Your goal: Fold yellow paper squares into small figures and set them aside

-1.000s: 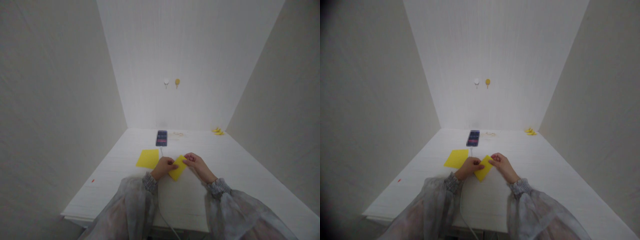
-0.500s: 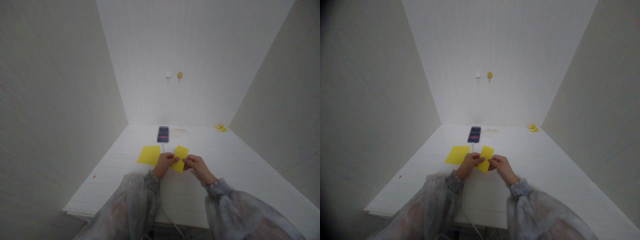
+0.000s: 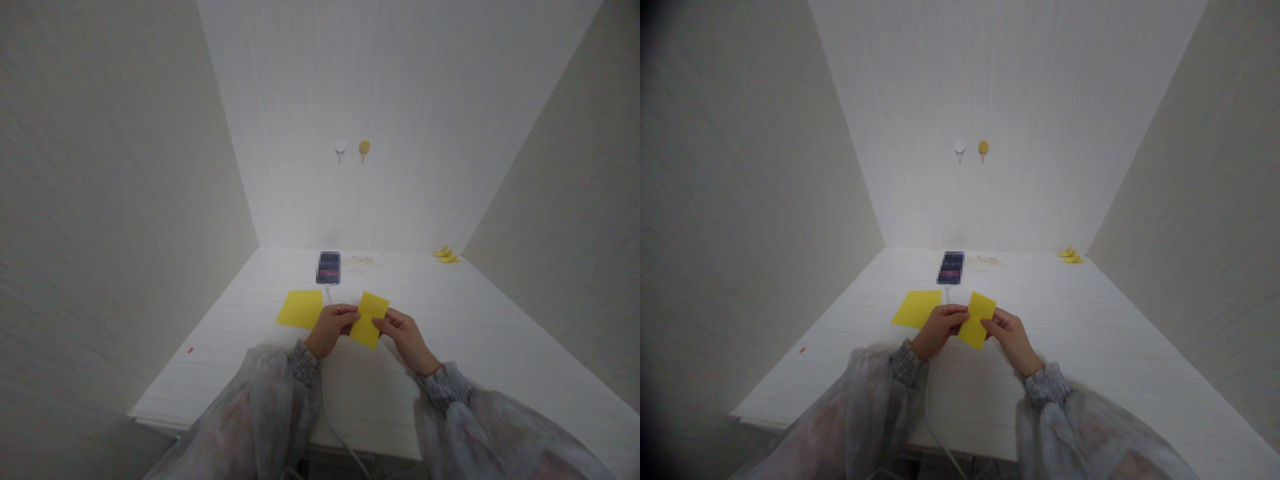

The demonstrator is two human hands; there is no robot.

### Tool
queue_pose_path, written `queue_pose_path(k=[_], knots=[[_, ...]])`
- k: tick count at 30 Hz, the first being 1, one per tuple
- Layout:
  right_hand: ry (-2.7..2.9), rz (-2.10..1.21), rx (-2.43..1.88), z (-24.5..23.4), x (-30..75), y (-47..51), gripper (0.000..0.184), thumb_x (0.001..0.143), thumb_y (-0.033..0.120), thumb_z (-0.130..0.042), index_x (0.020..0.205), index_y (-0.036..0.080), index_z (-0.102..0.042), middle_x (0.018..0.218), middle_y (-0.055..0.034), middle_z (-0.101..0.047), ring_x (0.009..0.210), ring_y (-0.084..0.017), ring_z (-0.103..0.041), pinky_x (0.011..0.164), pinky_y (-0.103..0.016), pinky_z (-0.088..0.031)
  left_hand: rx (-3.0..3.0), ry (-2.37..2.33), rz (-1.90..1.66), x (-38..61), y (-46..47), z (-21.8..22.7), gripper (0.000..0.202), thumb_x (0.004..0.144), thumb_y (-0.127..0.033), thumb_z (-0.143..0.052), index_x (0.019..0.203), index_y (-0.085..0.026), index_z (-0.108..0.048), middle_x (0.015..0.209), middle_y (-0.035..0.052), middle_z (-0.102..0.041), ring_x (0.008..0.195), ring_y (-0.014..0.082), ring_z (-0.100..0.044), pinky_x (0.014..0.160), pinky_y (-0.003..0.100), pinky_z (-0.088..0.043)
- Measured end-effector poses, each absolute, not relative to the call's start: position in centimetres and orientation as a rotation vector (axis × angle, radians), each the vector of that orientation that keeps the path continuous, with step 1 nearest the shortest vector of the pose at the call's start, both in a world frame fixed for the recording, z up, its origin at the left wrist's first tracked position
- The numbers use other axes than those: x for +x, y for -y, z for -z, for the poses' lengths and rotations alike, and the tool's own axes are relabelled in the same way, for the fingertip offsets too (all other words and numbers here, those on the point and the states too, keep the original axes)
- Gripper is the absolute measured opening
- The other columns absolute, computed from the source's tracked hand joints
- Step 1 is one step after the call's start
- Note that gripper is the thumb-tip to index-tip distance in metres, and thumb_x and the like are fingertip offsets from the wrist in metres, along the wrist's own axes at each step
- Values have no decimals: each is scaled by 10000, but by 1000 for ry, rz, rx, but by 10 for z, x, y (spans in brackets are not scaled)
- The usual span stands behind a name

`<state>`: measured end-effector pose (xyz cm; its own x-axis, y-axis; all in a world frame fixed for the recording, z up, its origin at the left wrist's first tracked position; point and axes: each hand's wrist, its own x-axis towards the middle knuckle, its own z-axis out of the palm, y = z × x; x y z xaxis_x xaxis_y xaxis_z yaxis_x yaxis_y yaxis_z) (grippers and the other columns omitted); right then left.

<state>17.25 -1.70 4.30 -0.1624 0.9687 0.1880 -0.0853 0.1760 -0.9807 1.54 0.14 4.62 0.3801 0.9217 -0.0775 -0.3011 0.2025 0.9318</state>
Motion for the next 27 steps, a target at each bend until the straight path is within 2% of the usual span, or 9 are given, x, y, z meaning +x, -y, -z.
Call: queue_pose_path(k=[5, 10, 18, 21, 24, 27], knots=[[1463, -1174, -1001, -42, 175, 19, 296, 680, 410, -569, 852, 184, -654, 714, -40, -647, 623, -172, -565, 595, -305, -466, 991, -791, -983, 15, -2, -47, 303, 543, -266, -683, 783, -87, -635, 733, 67, -635, 633, 142, -580, 634, 287, -454], [1512, -1169, -970, -41, 178, 21, 281, 727, 358, -534, 947, 220, -642, 840, -28, -655, 699, -177, -566, 647, -316, -469, 1015, -778, -969, 14, -2, -49, 277, 559, -272, -672, 761, -84, -644, 700, 67, -635, 607, 135, -576, 610, 275, -452], [1554, -1119, -984, -41, 178, 23, 289, 743, 350, -517, 980, 231, -632, 839, -16, -662, 725, -189, -584, 668, -330, -480, 1071, -792, -906, 12, -2, -49, 256, 600, -304, -639, 732, -85, -633, 693, 73, -633, 610, 146, -587, 623, 289, -458], [1648, -1006, -957, -43, 180, 24, 273, 751, 320, -504, 978, 238, -631, 857, -31, -651, 767, -194, -578, 679, -326, -481, 1045, -781, -883, 12, -1, -50, 227, 622, -313, -613, 696, -98, -617, 679, 69, -629, 598, 140, -583, 603, 269, -459], [1806, -821, -909, -43, 183, 25, 275, 775, 278, -461, 1001, 252, -616, 762, -33, -628, 708, -171, -572, 641, -300, -474, 1018, -742, -843, 11, -1, -52, 228, 654, -332, -582, 669, -104, -600, 677, 71, -625, 612, 138, -583, 610, 259, -469], [1927, -608, -901, -42, 186, 25, 307, 792, 234, -414, 1042, 270, -587, 773, -36, -605, 717, -159, -561, 647, -286, -457, 982, -724, -820, 10, -1, -53, 272, 672, -370, -565, 718, -103, -595, 714, 69, -622, 629, 134, -585, 599, 255, -485]])
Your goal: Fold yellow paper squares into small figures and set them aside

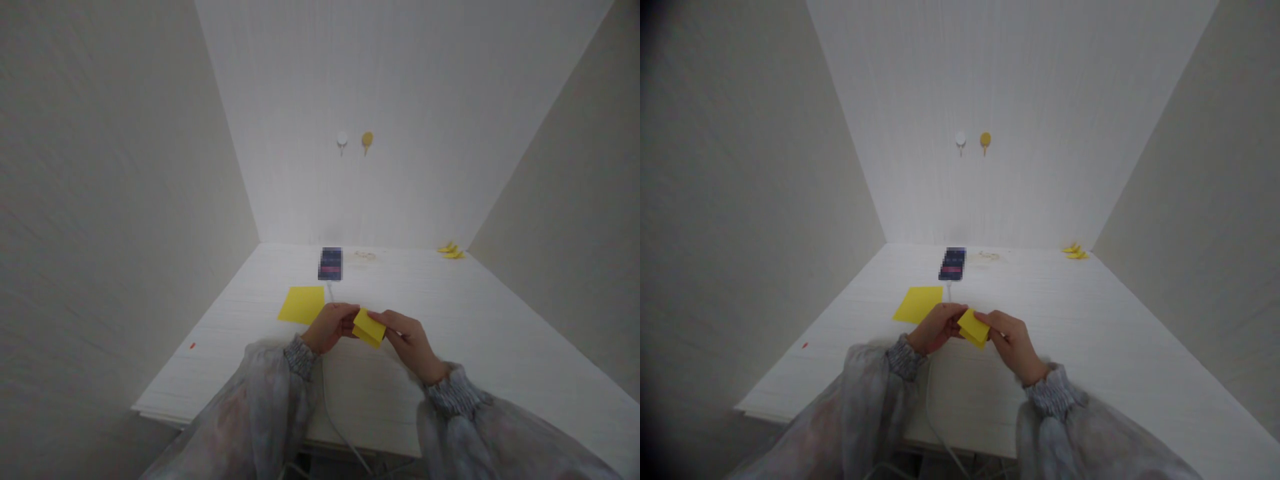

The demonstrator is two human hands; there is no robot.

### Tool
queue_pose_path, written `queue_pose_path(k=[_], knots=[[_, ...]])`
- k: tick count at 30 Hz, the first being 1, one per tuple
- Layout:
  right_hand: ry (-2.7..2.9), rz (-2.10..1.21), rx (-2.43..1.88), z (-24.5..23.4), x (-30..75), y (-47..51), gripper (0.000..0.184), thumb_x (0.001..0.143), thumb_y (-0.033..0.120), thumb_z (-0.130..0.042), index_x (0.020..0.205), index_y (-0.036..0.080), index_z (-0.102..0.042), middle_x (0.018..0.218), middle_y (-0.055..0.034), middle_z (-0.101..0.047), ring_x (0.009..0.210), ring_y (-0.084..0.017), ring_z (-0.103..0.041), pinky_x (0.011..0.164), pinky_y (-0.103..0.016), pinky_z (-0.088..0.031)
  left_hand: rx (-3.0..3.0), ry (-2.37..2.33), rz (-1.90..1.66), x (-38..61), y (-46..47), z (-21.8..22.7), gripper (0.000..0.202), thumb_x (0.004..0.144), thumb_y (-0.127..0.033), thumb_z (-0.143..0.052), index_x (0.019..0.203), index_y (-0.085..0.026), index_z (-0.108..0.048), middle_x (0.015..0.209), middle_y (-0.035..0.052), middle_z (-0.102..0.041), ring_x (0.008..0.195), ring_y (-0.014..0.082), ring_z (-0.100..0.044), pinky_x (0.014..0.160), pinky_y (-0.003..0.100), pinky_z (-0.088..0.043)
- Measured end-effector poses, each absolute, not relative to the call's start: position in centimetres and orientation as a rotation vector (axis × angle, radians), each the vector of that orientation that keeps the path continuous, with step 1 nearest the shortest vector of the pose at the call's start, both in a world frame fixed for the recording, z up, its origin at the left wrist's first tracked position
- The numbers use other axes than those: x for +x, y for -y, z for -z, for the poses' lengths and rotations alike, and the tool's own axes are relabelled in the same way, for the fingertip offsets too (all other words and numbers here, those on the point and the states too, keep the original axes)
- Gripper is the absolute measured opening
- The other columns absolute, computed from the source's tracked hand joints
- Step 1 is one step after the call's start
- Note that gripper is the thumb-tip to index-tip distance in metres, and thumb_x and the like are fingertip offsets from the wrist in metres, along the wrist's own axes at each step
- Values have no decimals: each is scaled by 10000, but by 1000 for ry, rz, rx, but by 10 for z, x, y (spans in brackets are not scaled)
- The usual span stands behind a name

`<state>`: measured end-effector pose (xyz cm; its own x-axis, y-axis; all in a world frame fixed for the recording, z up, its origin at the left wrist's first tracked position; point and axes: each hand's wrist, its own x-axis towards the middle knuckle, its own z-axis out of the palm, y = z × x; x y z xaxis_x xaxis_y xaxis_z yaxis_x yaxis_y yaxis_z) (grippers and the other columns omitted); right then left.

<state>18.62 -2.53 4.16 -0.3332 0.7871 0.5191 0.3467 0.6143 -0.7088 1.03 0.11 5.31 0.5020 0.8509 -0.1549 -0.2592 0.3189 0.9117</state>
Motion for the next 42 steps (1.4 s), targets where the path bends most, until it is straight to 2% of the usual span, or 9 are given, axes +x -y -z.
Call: queue_pose_path(k=[4, 7, 10, 15, 20, 23, 26, 33, 42], knots=[[2001, -418, -946, -38, 190, 25, 344, 799, 201, -387, 1095, 281, -543, 841, -47, -586, 735, -151, -545, 640, -273, -449, 1046, -751, -773, 9, 0, -53, 379, 674, -430, -558, 831, -87, -594, 814, 104, -625, 663, 150, -601, 540, 238, -491], [2038, -374, -935, -37, 192, 25, 362, 802, 185, -390, 1127, 289, -513, 861, -48, -579, 751, -149, -541, 643, -270, -447, 1115, -765, -763, 10, 1, -53, 369, 627, -375, -625, 856, -87, -603, 834, 102, -630, 689, 152, -604, 549, 225, -489], [2054, -423, -895, -41, 194, 25, 368, 805, 177, -382, 1133, 287, -507, 907, -52, -576, 796, -157, -540, 671, -279, -446, 1147, -770, -838, 10, 0, -52, 355, 595, -323, -661, 856, -87, -614, 839, 89, -633, 703, 137, -596, 589, 218, -487], [1898, -680, -877, -51, 198, 23, 355, 804, 236, -392, 1141, 259, -503, 999, -55, -576, 884, -184, -533, 783, -333, -429, 1191, -867, -935, 11, -6, -44, 367, 572, -330, -672, 840, -86, -617, 821, 92, -643, 678, 136, -589, 574, 224, -474], [1685, -912, -1091, -48, 189, 16, 286, 755, 348, -493, 994, 217, -579, 905, -50, -604, 843, -189, -548, 746, -315, -445, 1480, -937, -926, 13, -6, -38, 327, 624, -367, -615, 829, -114, -636, 741, 57, -645, 618, 120, -563, 549, 208, -436], [1711, -917, -1118, -44, 181, 14, 194, 702, 356, -562, 810, 198, -600, 758, -29, -598, 724, -167, -552, 669, -277, -449, 1641, -929, -912, 15, 0, -41, 303, 669, -387, -564, 828, -144, -651, 738, 36, -645, 652, 128, -560, 601, 213, -422], [1664, -887, -1120, -44, 179, 15, 174, 710, 360, -554, 721, 187, -579, 676, -16, -565, 659, -146, -526, 617, -251, -432, 1638, -910, -962, 17, 3, -45, 294, 652, -372, -585, 826, -142, -640, 756, 35, -639, 653, 123, -551, 603, 211, -416], [1501, -896, -1116, -50, 182, 22, 205, 710, 393, -550, 703, 188, -548, 632, -2, -505, 601, -128, -481, 541, -226, -403, 1263, -844, -1113, 20, 1, -42, 241, 545, -269, -683, 690, -114, -568, 624, 3, -589, 560, 80, -514, 563, 206, -414], [1482, -906, -1062, -57, 179, 27, 183, 718, 363, -549, 687, 183, -544, 644, -6, -498, 604, -123, -465, 535, -220, -390, 1238, -854, -1149, 20, 6, -49, 215, 546, -265, -686, 656, -109, -588, 575, 2, -587, 529, 76, -506, 523, 197, -398]])
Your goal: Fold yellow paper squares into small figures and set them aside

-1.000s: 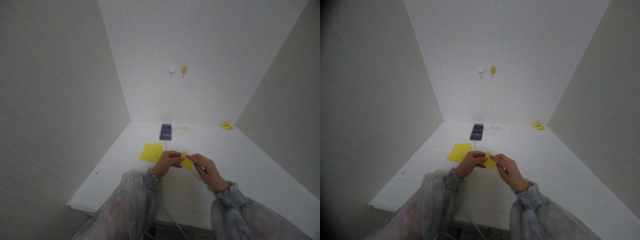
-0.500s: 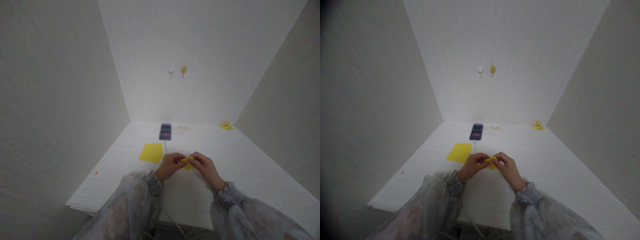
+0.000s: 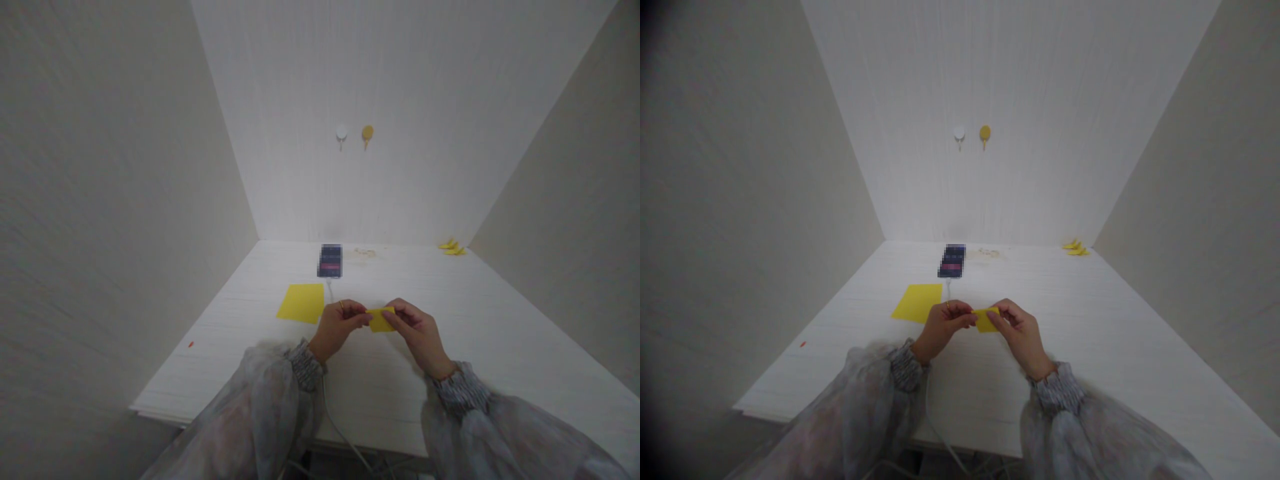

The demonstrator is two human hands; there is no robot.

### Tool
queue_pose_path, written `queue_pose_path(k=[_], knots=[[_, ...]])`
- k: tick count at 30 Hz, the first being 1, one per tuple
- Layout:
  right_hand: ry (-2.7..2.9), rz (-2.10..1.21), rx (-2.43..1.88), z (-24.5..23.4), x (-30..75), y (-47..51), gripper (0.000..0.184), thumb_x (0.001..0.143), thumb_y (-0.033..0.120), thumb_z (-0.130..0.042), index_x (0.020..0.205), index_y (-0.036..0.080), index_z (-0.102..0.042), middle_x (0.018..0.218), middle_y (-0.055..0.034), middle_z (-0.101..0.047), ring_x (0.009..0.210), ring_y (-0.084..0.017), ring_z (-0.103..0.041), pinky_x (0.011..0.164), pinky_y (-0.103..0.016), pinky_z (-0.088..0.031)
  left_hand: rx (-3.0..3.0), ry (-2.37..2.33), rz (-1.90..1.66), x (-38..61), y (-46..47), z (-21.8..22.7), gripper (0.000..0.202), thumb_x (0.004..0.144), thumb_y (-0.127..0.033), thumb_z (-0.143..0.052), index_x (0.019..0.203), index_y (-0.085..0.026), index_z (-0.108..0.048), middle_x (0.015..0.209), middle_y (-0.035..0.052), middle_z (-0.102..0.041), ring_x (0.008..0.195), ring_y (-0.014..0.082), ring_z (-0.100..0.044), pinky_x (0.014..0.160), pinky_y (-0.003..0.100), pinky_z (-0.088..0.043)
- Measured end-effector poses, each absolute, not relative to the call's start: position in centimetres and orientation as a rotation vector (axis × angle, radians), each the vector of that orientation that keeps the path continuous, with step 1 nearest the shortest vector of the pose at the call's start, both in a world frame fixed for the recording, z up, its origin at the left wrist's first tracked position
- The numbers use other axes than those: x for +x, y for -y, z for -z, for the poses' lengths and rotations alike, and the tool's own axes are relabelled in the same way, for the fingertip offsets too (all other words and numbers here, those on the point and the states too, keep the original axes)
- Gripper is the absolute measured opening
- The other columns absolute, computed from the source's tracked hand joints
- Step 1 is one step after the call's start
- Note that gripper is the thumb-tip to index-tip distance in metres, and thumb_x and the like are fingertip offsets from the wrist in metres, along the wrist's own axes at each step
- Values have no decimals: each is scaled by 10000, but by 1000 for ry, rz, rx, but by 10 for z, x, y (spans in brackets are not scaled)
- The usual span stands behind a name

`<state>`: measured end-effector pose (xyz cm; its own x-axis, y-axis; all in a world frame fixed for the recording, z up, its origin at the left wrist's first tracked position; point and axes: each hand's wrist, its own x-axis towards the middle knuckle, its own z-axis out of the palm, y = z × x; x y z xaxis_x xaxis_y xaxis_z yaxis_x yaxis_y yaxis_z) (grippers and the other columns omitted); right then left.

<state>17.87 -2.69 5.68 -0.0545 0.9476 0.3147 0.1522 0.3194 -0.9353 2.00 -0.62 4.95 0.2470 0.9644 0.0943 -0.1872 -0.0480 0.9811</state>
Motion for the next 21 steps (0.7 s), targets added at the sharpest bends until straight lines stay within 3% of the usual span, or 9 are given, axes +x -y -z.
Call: queue_pose_path(k=[21], knots=[[1448, -909, -1009, -58, 177, 29, 132, 716, 307, -563, 675, 183, -548, 637, 11, -472, 602, -110, -449, 533, -212, -376, 1301, -831, -1167, 19, 9, -53, 168, 608, -276, -645, 660, -119, -614, 576, 11, -604, 538, 88, -522, 542, 212, -407]])
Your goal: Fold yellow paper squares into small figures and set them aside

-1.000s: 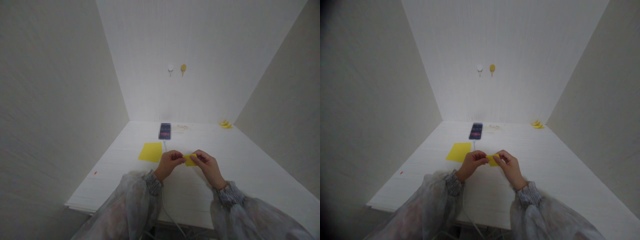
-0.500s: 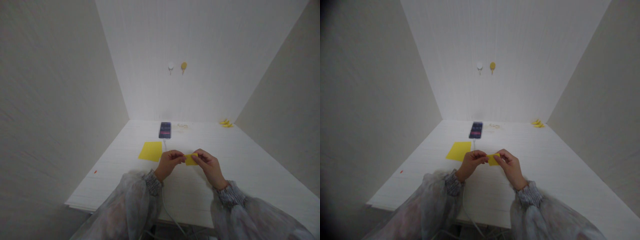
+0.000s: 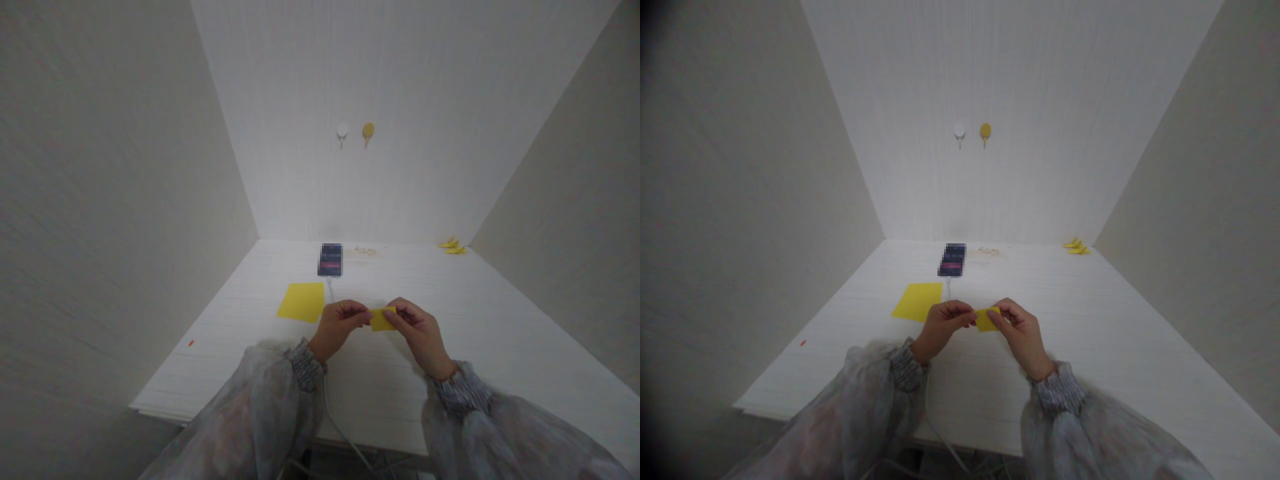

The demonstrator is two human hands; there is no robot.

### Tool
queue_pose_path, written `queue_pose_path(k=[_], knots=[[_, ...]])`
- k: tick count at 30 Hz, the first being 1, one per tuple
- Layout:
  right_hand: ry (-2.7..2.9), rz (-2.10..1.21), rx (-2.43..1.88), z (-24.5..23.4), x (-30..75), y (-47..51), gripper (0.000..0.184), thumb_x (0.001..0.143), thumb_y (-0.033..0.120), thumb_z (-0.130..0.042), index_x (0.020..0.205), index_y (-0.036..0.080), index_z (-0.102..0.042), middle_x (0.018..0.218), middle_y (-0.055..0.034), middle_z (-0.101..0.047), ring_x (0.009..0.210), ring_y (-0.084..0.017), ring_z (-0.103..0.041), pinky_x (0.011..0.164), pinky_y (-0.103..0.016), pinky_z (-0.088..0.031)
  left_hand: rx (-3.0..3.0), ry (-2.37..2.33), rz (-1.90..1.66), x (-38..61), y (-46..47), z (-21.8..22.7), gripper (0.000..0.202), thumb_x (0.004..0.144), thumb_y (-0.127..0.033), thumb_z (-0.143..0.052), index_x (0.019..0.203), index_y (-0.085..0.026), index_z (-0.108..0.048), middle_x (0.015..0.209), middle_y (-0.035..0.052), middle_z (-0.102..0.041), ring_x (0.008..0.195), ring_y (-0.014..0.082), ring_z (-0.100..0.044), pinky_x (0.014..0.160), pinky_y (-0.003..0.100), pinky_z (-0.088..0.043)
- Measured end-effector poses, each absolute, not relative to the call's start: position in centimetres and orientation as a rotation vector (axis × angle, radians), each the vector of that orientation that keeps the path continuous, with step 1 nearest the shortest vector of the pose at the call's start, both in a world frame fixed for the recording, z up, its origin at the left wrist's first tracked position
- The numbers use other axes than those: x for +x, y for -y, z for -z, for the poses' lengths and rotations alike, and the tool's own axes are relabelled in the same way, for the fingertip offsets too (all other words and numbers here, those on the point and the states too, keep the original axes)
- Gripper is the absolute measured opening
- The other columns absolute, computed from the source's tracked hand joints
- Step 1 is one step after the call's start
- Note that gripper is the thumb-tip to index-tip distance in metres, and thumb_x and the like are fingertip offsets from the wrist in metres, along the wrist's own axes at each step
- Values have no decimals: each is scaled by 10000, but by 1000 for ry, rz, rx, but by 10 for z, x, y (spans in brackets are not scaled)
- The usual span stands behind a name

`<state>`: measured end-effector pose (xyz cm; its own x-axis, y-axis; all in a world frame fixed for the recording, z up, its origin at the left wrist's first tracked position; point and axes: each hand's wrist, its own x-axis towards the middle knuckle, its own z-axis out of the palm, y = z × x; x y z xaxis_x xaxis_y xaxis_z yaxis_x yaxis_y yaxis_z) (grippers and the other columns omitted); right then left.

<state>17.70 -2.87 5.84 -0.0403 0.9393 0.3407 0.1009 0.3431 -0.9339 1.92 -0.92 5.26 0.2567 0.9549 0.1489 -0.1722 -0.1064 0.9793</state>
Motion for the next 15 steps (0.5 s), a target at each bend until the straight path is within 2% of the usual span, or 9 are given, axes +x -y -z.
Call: queue_pose_path(k=[7, 11, 15], knots=[[1412, -959, -1010, -58, 177, 29, 154, 694, 330, -577, 747, 188, -599, 717, -15, -540, 661, -130, -497, 562, -225, -403, 1268, -844, -1165, 19, 9, -54, 154, 595, -257, -651, 636, -116, -606, 569, 9, -597, 548, 90, -522, 550, 215, -403], [1394, -945, -1028, -60, 177, 28, 157, 685, 335, -577, 682, 185, -627, 681, -8, -566, 659, -133, -507, 582, -233, -401, 1272, -838, -1150, 18, 9, -52, 148, 599, -255, -643, 634, -116, -609, 567, 10, -594, 547, 90, -518, 554, 217, -398], [1274, -1070, -1055, -54, 178, 24, 152, 654, 323, -603, 664, 178, -648, 675, -10, -611, 661, -139, -531, 625, -248, -409, 1269, -855, -1117, 17, 6, -47, 146, 608, -261, -626, 628, -119, -600, 555, 5, -586, 540, 90, -526, 537, 211, -397]])
